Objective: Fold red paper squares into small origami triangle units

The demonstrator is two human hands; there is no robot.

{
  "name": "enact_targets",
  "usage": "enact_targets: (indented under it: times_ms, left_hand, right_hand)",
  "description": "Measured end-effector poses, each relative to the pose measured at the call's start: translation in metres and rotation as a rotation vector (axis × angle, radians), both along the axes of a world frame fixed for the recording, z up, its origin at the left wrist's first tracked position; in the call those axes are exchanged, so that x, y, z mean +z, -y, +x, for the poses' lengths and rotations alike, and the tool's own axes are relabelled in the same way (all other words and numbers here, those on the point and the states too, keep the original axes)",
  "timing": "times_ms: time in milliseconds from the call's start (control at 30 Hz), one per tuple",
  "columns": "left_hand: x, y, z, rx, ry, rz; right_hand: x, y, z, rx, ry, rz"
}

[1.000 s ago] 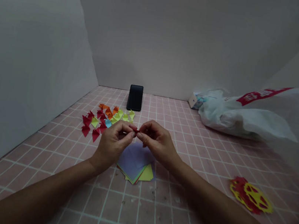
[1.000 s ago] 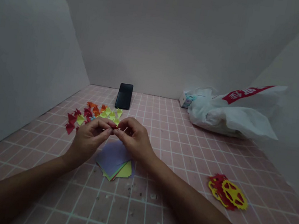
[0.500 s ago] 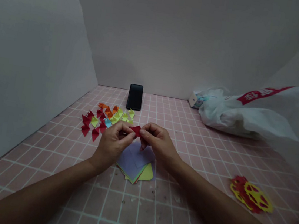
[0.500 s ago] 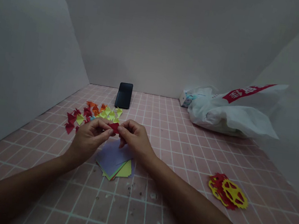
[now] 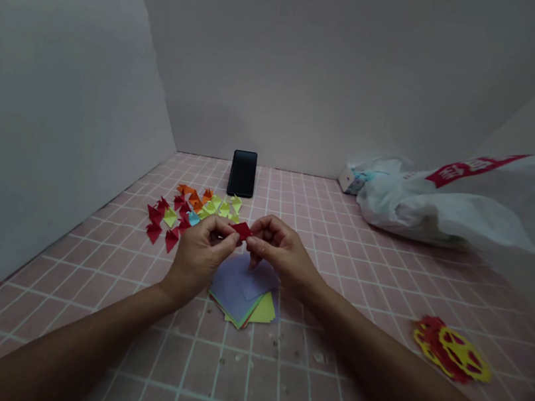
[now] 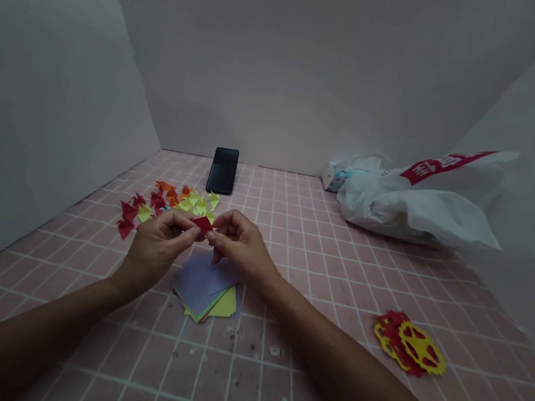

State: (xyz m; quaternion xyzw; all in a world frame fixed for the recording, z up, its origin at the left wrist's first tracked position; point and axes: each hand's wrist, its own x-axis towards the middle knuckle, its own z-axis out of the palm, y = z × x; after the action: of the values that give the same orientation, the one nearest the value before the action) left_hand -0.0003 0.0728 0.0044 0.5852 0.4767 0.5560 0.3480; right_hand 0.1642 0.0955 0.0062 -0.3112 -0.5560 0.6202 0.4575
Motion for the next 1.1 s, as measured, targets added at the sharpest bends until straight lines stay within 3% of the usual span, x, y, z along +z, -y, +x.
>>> enact_targets:
  times_ms: [500, 1100]
  left_hand:
    - [-0.002, 0.0, 0.001, 0.017, 0.018, 0.024]
    - [-0.009, 0.001, 0.002, -0.045, -0.007, 0.066]
  right_hand:
    - [0.002, 0.006, -0.005, -0.064, 0.164, -0.038]
    - [-0.008, 0.023, -0.022, -0.161, -0.263, -0.454]
